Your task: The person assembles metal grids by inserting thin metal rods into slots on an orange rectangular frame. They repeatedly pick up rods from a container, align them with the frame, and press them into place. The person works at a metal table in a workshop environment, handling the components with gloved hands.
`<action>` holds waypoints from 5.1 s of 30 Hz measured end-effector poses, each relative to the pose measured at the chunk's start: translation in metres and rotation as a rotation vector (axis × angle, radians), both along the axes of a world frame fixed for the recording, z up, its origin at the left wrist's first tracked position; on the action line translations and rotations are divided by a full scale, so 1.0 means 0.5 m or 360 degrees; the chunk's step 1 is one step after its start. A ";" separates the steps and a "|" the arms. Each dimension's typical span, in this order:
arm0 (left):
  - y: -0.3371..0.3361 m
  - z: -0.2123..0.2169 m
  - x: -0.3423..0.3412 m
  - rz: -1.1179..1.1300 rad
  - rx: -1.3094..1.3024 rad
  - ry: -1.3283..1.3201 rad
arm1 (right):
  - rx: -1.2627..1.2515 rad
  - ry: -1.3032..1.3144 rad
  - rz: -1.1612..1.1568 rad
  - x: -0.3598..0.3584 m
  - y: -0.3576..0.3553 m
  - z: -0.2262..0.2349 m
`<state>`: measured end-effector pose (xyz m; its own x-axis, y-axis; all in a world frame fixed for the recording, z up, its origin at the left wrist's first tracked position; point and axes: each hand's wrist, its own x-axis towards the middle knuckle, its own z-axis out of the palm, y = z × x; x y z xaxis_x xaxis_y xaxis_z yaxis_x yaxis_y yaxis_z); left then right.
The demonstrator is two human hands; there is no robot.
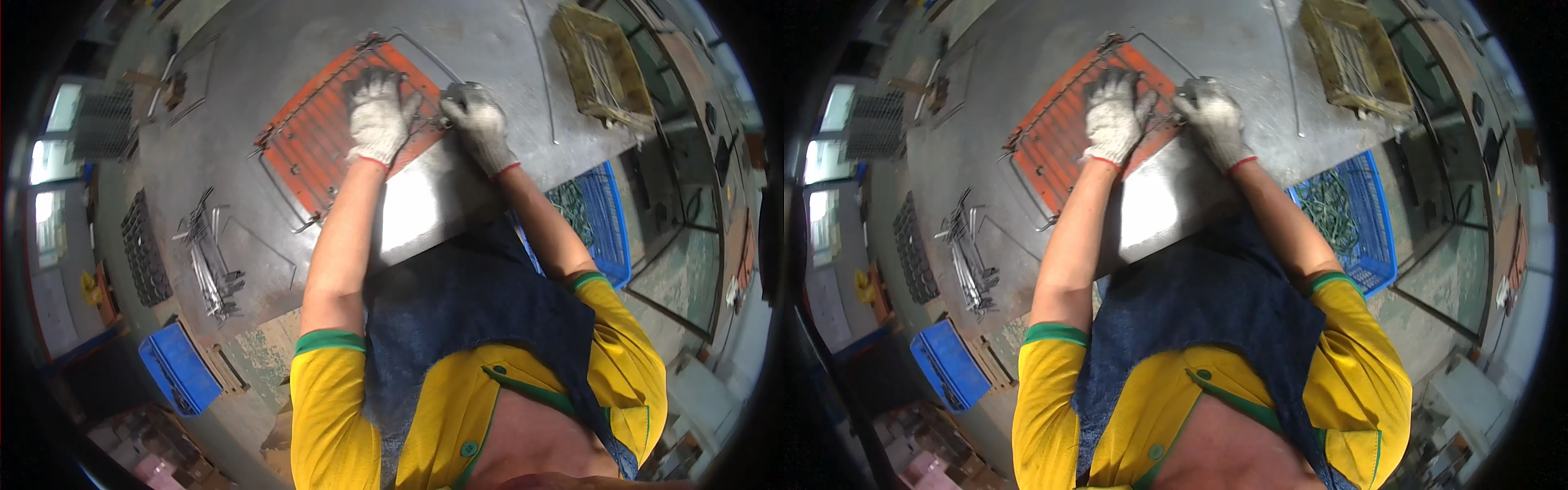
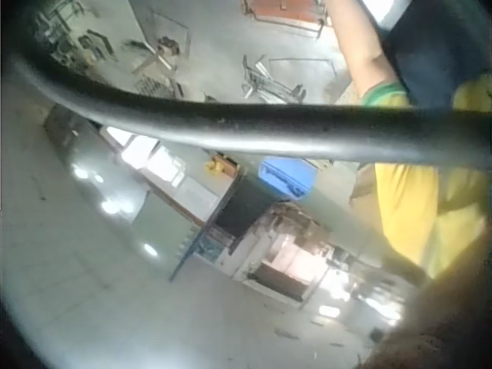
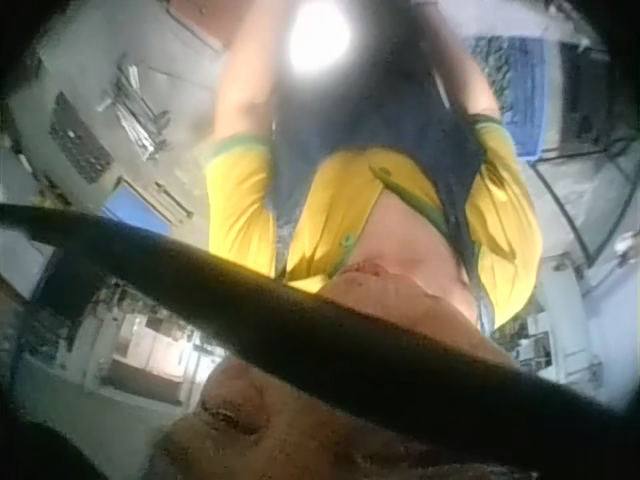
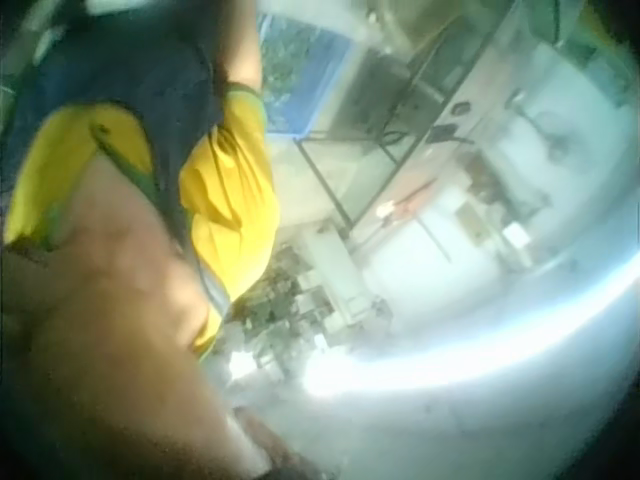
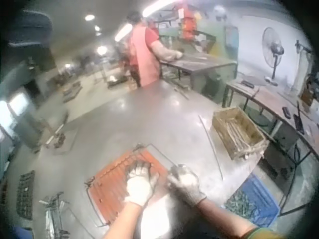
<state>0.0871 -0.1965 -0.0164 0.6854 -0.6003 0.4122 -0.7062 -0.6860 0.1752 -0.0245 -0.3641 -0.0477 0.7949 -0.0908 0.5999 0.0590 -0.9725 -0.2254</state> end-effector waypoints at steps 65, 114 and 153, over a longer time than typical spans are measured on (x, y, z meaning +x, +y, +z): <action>0.301 0.181 -0.182 0.0707 -0.1089 0.1320 | 0.0161 0.0705 0.0972 -0.065 0.340 0.145; 0.403 0.012 -0.059 0.0877 -0.0249 -0.0238 | 0.0919 0.0041 0.0461 -0.053 0.102 0.119; 0.398 0.011 -0.078 0.1285 -0.0769 0.0823 | -0.0521 0.1099 -0.1153 -0.078 -0.596 0.140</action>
<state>0.0482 0.0025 -0.0107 0.9658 0.2575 0.0308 0.1629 -0.6948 0.7005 -0.0633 -0.6623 0.0222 0.7939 -0.5964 0.1185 -0.6020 -0.7435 0.2913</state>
